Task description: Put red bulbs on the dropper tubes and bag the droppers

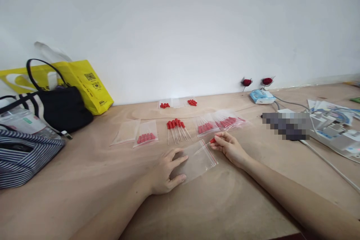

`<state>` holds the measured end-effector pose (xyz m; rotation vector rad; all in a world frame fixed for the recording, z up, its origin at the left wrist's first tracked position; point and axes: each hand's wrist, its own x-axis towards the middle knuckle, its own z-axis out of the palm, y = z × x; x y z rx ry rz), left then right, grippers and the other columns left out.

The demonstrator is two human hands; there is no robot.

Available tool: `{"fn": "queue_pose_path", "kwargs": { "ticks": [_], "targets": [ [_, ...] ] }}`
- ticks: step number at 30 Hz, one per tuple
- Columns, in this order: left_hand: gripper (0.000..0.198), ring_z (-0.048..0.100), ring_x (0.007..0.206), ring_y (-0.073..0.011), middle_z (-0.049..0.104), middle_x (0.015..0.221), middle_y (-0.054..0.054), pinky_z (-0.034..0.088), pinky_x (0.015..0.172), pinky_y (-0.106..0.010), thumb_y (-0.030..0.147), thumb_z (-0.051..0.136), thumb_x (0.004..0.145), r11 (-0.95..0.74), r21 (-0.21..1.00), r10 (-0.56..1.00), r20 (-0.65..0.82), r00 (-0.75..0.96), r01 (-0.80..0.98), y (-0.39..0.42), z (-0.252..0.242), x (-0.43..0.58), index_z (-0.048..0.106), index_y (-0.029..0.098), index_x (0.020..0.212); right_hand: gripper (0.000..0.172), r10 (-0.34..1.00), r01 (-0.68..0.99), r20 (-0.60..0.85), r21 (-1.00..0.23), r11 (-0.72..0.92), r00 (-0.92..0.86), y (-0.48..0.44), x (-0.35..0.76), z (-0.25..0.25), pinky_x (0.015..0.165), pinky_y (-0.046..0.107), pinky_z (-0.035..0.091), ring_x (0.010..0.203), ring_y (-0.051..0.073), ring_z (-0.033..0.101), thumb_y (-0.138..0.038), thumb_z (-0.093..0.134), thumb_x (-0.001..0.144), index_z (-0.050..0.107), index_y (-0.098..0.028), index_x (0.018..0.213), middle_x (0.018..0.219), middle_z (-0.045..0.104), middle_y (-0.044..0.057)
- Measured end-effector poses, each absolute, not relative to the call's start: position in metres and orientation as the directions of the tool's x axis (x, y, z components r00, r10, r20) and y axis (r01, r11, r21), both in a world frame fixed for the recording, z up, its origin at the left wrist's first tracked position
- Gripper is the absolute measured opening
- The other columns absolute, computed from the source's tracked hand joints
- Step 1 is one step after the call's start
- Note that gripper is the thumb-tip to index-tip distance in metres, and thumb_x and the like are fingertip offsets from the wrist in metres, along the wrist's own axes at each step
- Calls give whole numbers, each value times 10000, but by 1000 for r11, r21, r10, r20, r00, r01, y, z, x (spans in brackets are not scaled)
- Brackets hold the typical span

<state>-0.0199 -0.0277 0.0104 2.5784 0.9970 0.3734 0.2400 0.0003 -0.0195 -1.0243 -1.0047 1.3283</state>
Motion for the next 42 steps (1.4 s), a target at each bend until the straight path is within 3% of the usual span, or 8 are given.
{"fn": "queue_pose_path", "kwargs": {
  "ticks": [5,11,14,17,22,30,34,42],
  "targets": [
    [566,372,1201,-260,414,1312,-79,300,1007,-451,359,519,786,-660,412,712,75,698,629,-29,14,-19,330,235,1304,306,967,99,111,-986,136,-229,-1,243,-23,580,258,457,598,102,528,-431,666,647,582,-173,789,710,587,2],
    [608,331,1242,-253,388,1351,-62,233,1044,-465,375,507,795,-655,411,713,60,699,633,-28,13,-20,265,241,1336,239,891,422,309,-796,434,-333,6,238,-27,722,317,433,778,157,524,-436,687,632,681,-211,713,818,568,35],
    [605,329,1245,-254,389,1351,-64,233,1046,-466,374,512,790,-647,413,718,50,694,641,-27,13,-20,280,234,1332,208,847,457,286,-741,492,-448,8,242,-20,751,322,424,823,168,527,-422,670,655,698,-225,714,849,571,43],
    [601,306,1259,-255,381,1356,-70,236,1044,-472,363,514,790,-642,419,718,33,696,642,-27,15,-21,286,229,1330,191,823,445,156,-778,443,-547,17,253,-4,610,258,429,683,135,544,-354,597,720,679,-190,668,753,599,29],
    [529,279,1274,-241,365,1365,-75,220,1049,-477,352,453,836,-653,428,695,12,719,625,-27,17,-23,296,222,1324,75,972,651,116,-726,222,-202,55,238,20,538,225,394,566,118,532,-223,584,698,608,-166,656,617,603,3],
    [492,328,1240,-265,333,1375,-85,296,1018,-444,379,505,802,-663,433,689,35,724,610,-28,16,-23,409,215,1256,383,984,665,98,-726,174,-151,117,152,13,722,267,422,802,177,583,-266,606,709,564,-102,1052,884,638,100],
    [489,353,1220,-266,365,1350,-94,302,1011,-450,397,520,791,-671,414,690,44,723,615,-28,15,-23,434,210,1235,282,981,612,54,-775,160,-189,132,139,6,739,231,421,841,161,591,-268,605,716,625,-141,967,931,648,73],
    [511,346,1228,-261,394,1331,-103,275,1025,-458,446,493,802,-693,406,667,45,744,596,-26,12,-24,428,197,1244,91,997,442,-36,-897,-4,-65,137,141,-4,490,202,388,508,98,527,-218,600,692,564,-145,653,600,611,9]
  ]
}}
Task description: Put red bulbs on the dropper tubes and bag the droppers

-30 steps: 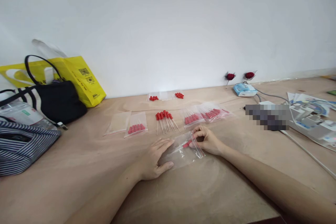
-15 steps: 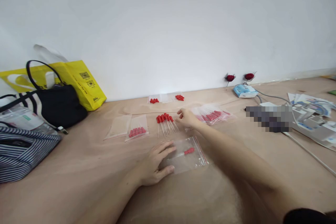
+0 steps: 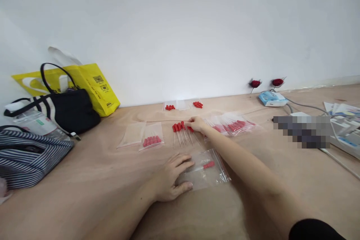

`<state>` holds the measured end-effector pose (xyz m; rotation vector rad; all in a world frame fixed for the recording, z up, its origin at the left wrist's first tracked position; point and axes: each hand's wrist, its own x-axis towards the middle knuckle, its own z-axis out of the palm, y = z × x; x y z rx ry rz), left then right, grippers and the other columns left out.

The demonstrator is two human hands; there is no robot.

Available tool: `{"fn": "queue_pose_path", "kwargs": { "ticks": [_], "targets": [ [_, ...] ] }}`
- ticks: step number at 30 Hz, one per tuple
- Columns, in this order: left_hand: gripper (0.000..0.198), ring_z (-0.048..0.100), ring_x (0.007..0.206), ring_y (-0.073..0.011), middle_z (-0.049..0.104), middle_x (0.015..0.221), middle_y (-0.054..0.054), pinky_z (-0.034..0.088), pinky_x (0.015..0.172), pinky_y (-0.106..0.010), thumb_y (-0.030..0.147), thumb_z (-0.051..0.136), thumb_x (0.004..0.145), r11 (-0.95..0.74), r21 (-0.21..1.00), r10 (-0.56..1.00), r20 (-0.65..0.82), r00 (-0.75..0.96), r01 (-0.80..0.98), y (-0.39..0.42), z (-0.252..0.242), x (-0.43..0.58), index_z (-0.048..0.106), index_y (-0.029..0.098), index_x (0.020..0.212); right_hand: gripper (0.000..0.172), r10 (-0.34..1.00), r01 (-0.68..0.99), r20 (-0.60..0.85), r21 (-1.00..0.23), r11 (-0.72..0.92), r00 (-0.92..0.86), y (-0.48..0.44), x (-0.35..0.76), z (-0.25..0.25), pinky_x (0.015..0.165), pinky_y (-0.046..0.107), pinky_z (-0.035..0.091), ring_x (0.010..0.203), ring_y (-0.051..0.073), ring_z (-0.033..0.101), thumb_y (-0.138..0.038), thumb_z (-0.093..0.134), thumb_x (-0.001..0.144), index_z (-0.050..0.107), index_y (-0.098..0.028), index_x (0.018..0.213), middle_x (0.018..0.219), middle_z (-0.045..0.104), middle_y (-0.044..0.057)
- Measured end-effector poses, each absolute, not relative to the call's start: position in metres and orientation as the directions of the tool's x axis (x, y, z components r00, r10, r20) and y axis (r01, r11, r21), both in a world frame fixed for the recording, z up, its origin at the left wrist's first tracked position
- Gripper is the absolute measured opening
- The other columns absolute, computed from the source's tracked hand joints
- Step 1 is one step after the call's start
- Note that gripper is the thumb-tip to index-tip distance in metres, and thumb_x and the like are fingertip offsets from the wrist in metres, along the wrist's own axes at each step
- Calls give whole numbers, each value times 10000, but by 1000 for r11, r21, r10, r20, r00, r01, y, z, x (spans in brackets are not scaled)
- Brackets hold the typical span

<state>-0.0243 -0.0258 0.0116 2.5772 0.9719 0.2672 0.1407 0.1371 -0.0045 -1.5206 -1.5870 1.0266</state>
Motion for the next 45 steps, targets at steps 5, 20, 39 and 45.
{"fn": "queue_pose_path", "kwargs": {
  "ticks": [5,20,39,45],
  "targets": [
    [479,314,1254,-243,373,1356,-77,215,1053,-470,422,452,834,-702,402,654,38,755,588,-24,12,-25,401,220,1266,122,1000,210,3,-978,1,9,119,169,14,422,188,363,405,58,455,-266,507,764,454,-177,699,587,583,-23],
    [439,311,1261,-223,380,1355,-39,231,1055,-458,288,435,843,-669,452,668,20,743,590,-25,15,-24,375,253,1277,395,956,-345,-7,-934,98,293,8,266,-13,453,200,421,484,77,526,-495,684,595,441,-204,706,637,582,-34],
    [536,247,1289,-254,328,1388,-52,238,1045,-480,354,447,833,-609,443,718,-43,694,658,-25,14,-25,279,246,1331,113,901,494,342,-754,432,-267,-3,244,-25,810,351,380,876,184,512,-333,624,706,687,-240,718,891,586,47],
    [517,308,1263,-237,362,1369,-57,222,1058,-470,350,460,829,-636,458,699,1,715,621,-26,15,-24,310,238,1311,130,915,483,239,-790,378,-325,18,249,-3,656,289,426,694,156,554,-218,531,712,651,-200,666,729,620,25]
  ]
}}
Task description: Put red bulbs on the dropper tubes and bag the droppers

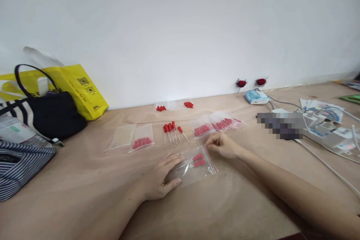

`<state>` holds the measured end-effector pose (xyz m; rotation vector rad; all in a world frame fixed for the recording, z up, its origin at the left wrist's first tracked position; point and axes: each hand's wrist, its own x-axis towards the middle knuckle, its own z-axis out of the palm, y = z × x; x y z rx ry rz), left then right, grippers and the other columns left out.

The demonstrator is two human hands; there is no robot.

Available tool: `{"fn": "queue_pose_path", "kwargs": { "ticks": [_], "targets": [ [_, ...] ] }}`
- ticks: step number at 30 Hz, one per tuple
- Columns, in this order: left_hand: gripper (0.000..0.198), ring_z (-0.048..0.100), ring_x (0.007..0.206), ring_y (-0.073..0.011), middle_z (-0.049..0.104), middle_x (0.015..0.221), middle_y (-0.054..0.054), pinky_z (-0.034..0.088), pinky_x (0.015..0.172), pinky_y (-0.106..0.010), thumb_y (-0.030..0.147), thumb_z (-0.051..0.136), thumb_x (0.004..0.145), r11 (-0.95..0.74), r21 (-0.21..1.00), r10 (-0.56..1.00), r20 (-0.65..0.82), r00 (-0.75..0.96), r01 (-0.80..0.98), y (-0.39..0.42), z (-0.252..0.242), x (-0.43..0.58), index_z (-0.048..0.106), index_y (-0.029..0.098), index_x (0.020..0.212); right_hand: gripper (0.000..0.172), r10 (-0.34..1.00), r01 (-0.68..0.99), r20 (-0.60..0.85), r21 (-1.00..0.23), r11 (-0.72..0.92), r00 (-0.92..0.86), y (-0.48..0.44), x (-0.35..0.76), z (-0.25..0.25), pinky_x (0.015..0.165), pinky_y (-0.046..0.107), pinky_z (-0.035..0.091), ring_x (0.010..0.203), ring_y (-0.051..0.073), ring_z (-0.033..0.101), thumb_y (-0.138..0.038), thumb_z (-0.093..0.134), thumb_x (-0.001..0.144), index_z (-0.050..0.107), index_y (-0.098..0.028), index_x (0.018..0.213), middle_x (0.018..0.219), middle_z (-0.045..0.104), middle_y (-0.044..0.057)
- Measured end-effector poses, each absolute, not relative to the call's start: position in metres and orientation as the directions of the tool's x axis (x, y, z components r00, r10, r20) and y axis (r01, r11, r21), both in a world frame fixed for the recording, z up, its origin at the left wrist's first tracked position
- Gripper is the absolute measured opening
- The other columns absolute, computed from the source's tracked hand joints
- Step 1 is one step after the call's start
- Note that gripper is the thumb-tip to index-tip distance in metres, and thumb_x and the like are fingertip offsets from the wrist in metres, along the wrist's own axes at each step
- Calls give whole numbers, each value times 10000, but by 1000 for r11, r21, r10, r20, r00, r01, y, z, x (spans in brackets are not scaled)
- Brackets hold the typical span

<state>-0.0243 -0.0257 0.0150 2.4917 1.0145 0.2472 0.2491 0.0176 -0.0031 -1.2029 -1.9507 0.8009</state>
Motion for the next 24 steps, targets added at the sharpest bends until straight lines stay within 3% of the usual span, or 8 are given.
{"fn": "queue_pose_path", "kwargs": {
  "ticks": [2,5,8,12,16,19,21,24],
  "targets": [
    [508,327,1253,-229,374,1361,-58,219,1061,-465,338,465,827,-643,461,693,12,721,611,-26,17,-23,322,234,1303,103,960,549,195,-789,275,-201,33,241,9,553,253,410,574,135,534,-229,532,702,611,-186,650,623,604,4],
    [502,335,1249,-224,396,1347,-62,224,1061,-459,330,469,825,-646,459,692,14,722,610,-27,18,-23,334,222,1296,55,973,686,172,-691,229,-151,62,211,20,594,244,405,646,147,561,-209,586,667,582,-182,714,687,626,26],
    [512,332,1250,-226,404,1340,-75,229,1060,-455,332,479,819,-648,451,690,8,723,613,-28,17,-23,340,199,1294,229,984,711,128,-680,175,-120,88,170,20,604,262,410,734,201,586,-186,632,623,566,-160,841,782,640,94],
    [528,333,1250,-228,403,1341,-76,235,1059,-448,316,507,801,-653,462,686,26,727,600,-28,16,-24,351,199,1292,216,990,686,74,-715,138,-121,111,138,20,585,271,416,710,234,606,-129,633,606,566,-144,810,708,636,113],
    [455,314,1263,-204,384,1357,-51,218,1066,-443,313,426,857,-652,480,671,4,742,587,-27,17,-25,348,225,1297,302,987,605,123,-780,158,-99,110,160,32,577,248,425,647,173,593,-152,546,691,518,-146,992,698,617,64],
    [482,308,1266,-206,380,1359,-52,210,1066,-453,295,453,841,-649,487,672,8,740,585,-26,18,-25,334,229,1304,400,985,513,169,-843,163,-36,89,205,32,503,249,433,517,123,556,-220,396,784,362,-164,1178,730,580,17],
    [517,312,1264,-213,384,1356,-57,207,1066,-458,285,490,815,-651,487,673,15,739,582,-26,17,-25,332,225,1304,430,974,266,220,-944,198,58,68,236,23,476,255,445,479,112,541,-287,434,767,338,-196,1176,704,538,-23],
    [506,323,1257,-211,391,1351,-53,211,1064,-462,291,482,818,-650,492,673,19,739,579,-26,17,-24,336,233,1299,402,964,43,196,-981,191,180,36,264,2,485,263,469,509,119,551,-367,537,708,394,-212,1049,638,500,-56]
  ]
}}
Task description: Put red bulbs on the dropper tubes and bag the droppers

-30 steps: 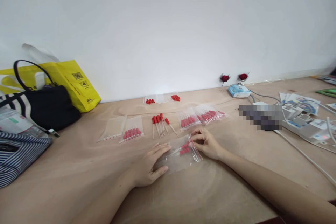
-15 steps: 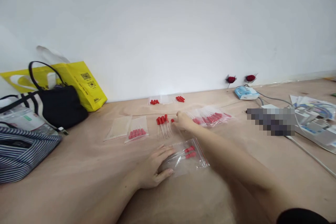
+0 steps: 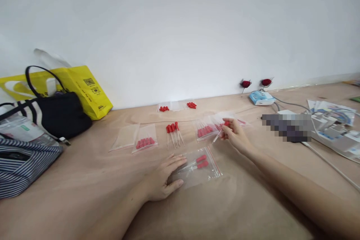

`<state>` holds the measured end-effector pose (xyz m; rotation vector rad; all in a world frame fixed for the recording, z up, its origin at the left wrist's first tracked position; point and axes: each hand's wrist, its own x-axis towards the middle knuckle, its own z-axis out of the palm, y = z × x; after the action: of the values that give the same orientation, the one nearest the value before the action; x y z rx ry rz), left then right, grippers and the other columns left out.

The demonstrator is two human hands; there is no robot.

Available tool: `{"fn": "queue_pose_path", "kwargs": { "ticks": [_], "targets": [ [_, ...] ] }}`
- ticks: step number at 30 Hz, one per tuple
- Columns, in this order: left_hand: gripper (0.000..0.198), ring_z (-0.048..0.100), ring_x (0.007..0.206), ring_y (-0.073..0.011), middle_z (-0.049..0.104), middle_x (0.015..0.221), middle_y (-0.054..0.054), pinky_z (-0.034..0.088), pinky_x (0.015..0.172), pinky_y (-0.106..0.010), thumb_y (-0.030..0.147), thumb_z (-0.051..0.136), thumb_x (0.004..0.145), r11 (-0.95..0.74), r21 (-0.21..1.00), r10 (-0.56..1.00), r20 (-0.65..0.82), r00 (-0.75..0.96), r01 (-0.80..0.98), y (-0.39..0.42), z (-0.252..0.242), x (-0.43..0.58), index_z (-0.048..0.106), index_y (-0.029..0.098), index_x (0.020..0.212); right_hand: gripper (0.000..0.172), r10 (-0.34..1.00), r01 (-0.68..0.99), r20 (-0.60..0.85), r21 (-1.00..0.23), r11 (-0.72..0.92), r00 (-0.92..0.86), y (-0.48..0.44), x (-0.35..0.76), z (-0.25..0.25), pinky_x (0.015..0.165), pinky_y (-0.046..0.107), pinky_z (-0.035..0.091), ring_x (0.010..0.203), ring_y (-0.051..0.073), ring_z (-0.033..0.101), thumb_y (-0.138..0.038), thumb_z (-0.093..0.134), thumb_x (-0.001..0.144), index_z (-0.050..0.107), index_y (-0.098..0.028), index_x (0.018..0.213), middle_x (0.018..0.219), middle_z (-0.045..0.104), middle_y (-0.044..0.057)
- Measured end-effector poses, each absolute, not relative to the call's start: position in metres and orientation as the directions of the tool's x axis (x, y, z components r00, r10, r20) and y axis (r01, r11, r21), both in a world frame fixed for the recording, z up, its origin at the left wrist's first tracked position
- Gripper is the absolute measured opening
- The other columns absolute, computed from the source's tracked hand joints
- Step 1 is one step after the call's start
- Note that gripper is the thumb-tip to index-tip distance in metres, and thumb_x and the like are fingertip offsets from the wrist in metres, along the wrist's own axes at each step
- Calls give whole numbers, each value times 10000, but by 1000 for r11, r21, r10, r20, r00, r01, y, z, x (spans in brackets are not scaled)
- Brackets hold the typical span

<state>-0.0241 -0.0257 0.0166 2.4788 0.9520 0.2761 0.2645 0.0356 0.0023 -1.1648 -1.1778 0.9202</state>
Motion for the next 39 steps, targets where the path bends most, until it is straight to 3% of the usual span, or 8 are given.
{"fn": "queue_pose_path", "kwargs": {
  "ticks": [8,14,21,27,34,39],
  "targets": [
    [512,309,1263,-229,370,1363,-70,207,1061,-469,318,482,817,-627,494,694,2,720,603,-26,16,-23,335,222,1298,453,967,-190,81,-973,129,242,7,258,-16,501,266,487,527,114,566,-454,642,623,408,-227,937,651,506,-61],
    [538,293,1268,-249,359,1371,-55,228,1048,-480,318,491,809,-608,499,714,4,700,618,-27,15,-24,314,245,1312,386,995,-318,-13,-948,19,100,-1,245,-17,629,310,508,624,133,608,-454,634,646,437,-225,886,722,563,-26],
    [579,291,1269,-246,351,1376,-50,217,1054,-472,303,498,803,-616,497,710,14,704,612,-27,16,-24,270,253,1333,316,993,-7,85,-996,84,-83,-9,236,-21,489,223,406,501,97,502,-469,613,680,480,-203,788,574,533,-44],
    [560,289,1271,-240,344,1380,-49,216,1058,-470,311,481,814,-606,489,717,-6,697,628,-27,16,-23,269,249,1329,204,954,324,268,-898,298,-134,-1,234,-30,536,240,392,592,114,473,-403,642,671,653,-212,740,733,553,10],
    [552,289,1271,-238,365,1366,-64,222,1057,-466,308,483,808,-601,479,721,-21,693,640,-29,19,-22,293,220,1318,271,871,380,271,-817,434,-410,2,234,-19,691,279,414,748,152,534,-328,489,796,660,-210,622,764,583,30],
    [544,293,1269,-237,356,1370,-73,250,1047,-458,308,492,804,-612,468,713,-23,701,637,-29,17,-22,321,201,1309,190,950,361,232,-885,296,-210,20,246,-7,536,236,391,572,121,513,-314,543,736,620,-177,630,632,595,1]
  ]
}}
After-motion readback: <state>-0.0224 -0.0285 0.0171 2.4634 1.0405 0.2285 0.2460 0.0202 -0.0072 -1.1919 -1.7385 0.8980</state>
